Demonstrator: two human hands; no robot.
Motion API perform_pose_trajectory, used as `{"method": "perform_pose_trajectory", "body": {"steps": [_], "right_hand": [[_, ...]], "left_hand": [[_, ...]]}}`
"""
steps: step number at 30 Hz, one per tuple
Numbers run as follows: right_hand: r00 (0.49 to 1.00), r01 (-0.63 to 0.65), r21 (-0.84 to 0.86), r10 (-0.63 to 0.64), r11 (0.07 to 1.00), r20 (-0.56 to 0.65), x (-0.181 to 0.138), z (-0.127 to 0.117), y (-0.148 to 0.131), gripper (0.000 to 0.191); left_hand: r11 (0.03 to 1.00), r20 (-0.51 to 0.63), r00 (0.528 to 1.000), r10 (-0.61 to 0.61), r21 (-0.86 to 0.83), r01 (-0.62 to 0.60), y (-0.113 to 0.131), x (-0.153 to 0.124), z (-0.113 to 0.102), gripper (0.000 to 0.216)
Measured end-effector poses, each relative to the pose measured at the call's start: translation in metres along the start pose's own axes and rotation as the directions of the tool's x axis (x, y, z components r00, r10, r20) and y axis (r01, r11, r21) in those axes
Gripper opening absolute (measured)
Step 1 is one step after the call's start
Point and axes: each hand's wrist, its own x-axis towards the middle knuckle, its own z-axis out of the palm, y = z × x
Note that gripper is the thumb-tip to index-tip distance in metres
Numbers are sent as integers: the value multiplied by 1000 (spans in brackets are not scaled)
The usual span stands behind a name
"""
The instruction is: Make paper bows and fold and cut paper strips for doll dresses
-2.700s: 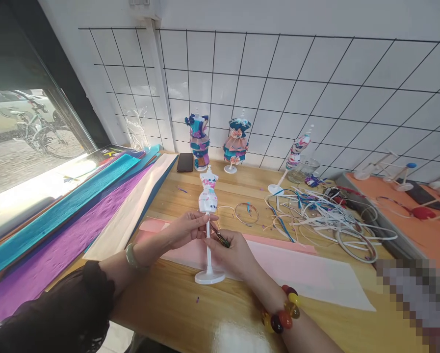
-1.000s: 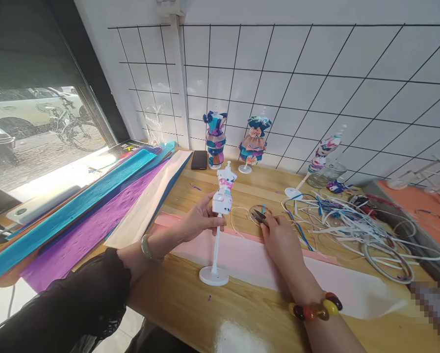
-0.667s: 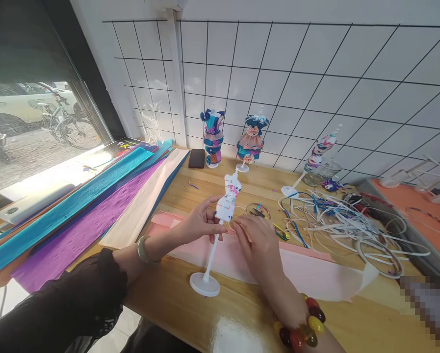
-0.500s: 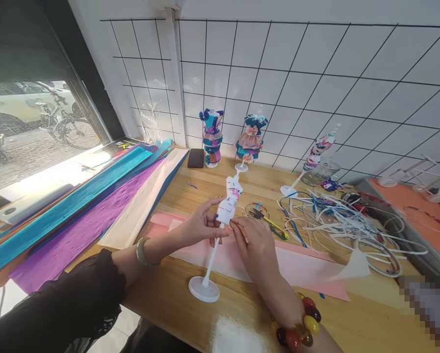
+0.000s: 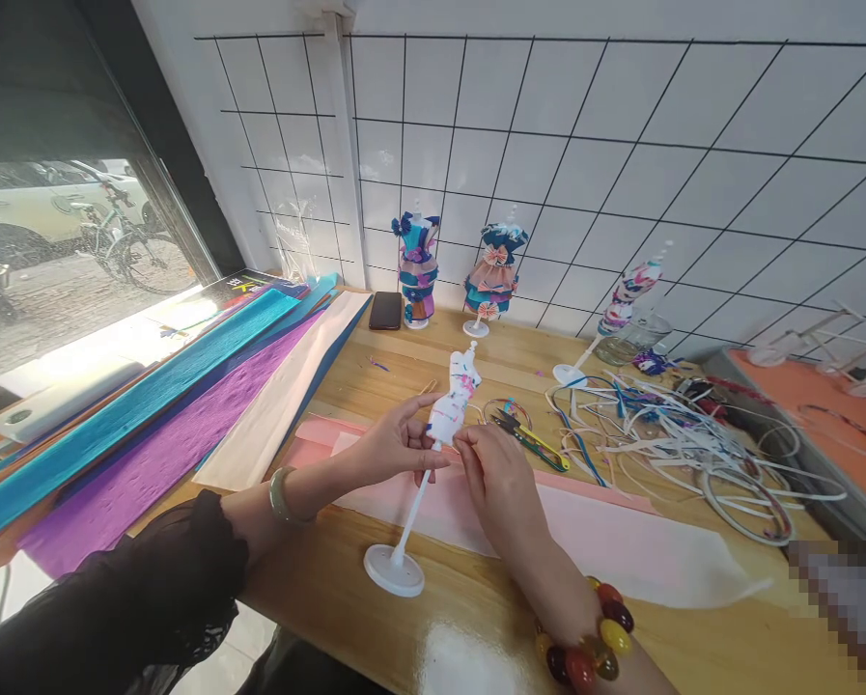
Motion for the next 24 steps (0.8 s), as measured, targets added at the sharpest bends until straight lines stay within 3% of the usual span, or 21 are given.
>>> {"method": "perform_pose_trajectory", "body": {"steps": [8, 13, 24], "right_hand": [[999, 22, -57, -24, 998, -48, -1, 2, -5, 10], [1000, -3, -67, 3, 998, -1, -1, 7, -4, 13], [994, -63, 101, 53, 993, 96, 2, 2, -3, 14]], "left_hand": [[1000, 1, 1000, 6, -1, -6, -4, 1, -2, 87], [1000, -7, 1000, -5, -3, 5, -6, 2, -3, 84], [999, 39, 999, -39, -7, 39, 1, 1, -2, 81]]}}
